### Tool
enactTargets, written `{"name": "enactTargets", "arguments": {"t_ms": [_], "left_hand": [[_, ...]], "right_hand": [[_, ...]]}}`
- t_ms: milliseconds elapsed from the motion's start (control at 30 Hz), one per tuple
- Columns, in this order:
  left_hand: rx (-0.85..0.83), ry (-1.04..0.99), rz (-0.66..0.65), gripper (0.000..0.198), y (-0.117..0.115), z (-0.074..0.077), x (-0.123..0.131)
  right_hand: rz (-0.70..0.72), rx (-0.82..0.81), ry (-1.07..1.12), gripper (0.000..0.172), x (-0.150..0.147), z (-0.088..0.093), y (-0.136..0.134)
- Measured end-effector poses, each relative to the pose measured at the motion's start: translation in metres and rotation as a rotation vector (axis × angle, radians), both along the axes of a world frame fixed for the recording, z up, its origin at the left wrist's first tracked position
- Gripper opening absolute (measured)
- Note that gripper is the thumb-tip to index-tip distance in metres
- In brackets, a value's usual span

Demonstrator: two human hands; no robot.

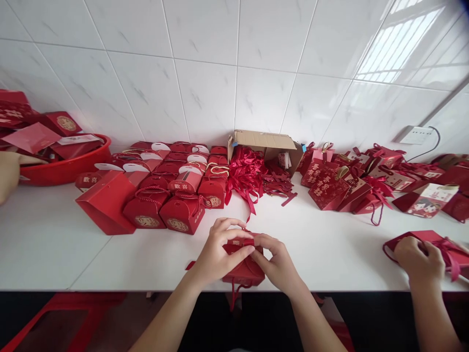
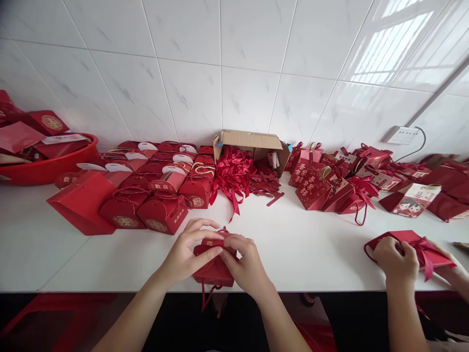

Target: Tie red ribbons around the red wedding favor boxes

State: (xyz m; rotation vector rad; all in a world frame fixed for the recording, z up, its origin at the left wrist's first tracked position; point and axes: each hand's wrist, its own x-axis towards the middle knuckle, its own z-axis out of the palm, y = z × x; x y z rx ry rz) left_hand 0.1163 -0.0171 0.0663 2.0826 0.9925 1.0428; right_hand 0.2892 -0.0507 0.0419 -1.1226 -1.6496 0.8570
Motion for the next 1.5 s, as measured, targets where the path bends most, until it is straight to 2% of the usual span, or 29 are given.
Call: {"name": "enactTargets", "arguments": {"t_ms": [133,267,367,467,533,633,767,967,1233,1333,1433,1500], "left_hand": [[-0.003,-0.078,0.068,0.008,0.008,-0.003,0.006],[-0.1,-0.165,0.134,0.013,0.011,-0.01,0.006],[-0.175,-0.188,0.165,0.015,0.011,-0.013,0.006],[-0.229,-0.176,0.152,0.016,0.011,-0.011,0.007],[-0.25,-0.153,0.119,0.016,0.01,-0.008,0.007],[-0.234,-0.134,0.073,0.015,0.011,-0.004,0.006],[-0.196,-0.156,0.019,0.01,0.012,-0.002,0.005],[-0.208,-0.195,0.019,0.01,0.011,-0.01,0.002],[-0.239,-0.197,0.061,0.016,0.01,-0.007,-0.004],[-0.234,-0.143,0.162,0.018,0.004,-0.019,-0.015],[-0.251,-0.109,0.308,0.023,-0.003,-0.041,-0.025],[-0.325,-0.151,0.355,0.026,-0.008,-0.053,-0.026]], "right_hand": [[-0.046,-0.041,-0.06,0.012,0.004,0.002,-0.004],[-0.062,-0.168,-0.095,0.016,0.013,0.008,-0.017],[0.042,-0.353,-0.106,0.014,0.026,0.018,-0.034],[0.153,-0.497,-0.26,0.025,0.042,0.028,-0.045],[0.087,-0.438,-0.335,0.022,0.048,0.032,-0.042],[-0.048,-0.228,-0.221,0.02,0.041,0.03,-0.023],[0.005,-0.05,-0.029,0.028,0.014,0.013,0.002],[-0.066,-0.058,0.05,0.016,-0.005,-0.009,0.006],[-0.059,-0.04,0.038,0.016,-0.004,-0.011,0.005],[-0.047,-0.059,0.044,0.021,-0.004,-0.011,0.006],[0.004,-0.094,0.047,0.025,-0.003,-0.01,0.006],[0.061,-0.11,0.058,0.025,-0.003,-0.007,0.006]]}}
